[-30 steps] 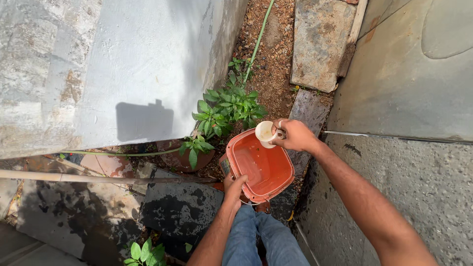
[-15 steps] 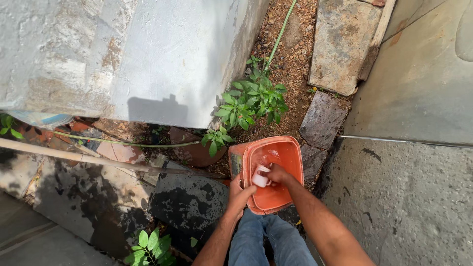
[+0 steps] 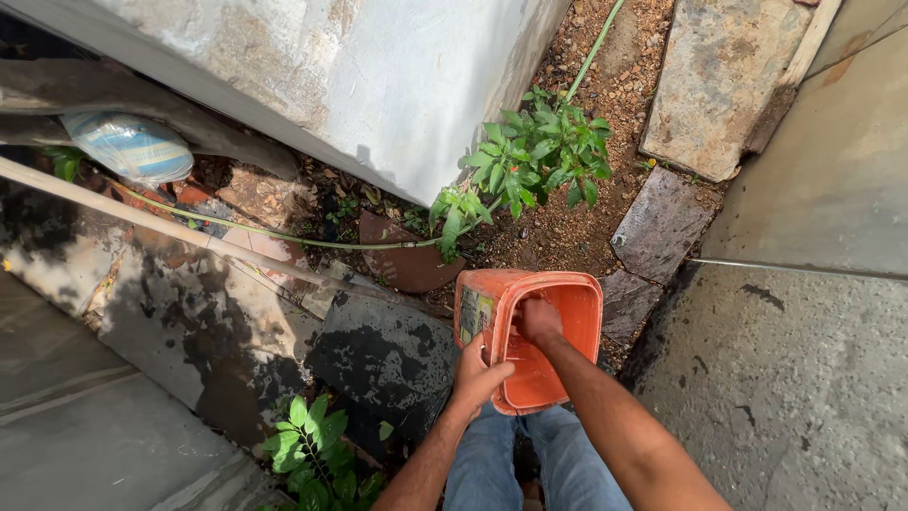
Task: The person waters plants by scooping water from a bucket with a cup and pouring it onto various plants and soil, then washes the cup in the bucket.
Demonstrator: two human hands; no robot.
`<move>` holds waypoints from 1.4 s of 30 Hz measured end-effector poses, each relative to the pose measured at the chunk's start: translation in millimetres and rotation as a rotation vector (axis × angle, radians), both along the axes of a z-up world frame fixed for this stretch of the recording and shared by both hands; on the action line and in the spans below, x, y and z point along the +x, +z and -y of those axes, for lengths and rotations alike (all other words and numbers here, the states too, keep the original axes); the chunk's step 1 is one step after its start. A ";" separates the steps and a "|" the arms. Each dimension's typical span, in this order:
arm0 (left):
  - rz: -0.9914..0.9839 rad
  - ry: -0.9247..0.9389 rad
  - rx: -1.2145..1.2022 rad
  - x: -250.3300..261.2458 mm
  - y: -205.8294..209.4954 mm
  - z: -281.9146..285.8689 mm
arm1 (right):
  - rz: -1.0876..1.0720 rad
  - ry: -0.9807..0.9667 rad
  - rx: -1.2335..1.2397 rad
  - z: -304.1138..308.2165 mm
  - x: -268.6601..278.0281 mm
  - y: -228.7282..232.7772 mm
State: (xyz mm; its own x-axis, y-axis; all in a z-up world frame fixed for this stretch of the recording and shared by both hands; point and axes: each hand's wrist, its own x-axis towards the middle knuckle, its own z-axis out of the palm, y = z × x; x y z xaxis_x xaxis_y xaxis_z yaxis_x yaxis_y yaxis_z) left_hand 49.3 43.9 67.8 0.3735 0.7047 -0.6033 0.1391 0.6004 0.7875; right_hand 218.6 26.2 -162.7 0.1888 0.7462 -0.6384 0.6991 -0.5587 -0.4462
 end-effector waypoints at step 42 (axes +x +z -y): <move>0.417 1.377 -0.309 -242.3 -247.5 38.8 | -0.130 0.404 0.708 -49.0 -27.5 135.1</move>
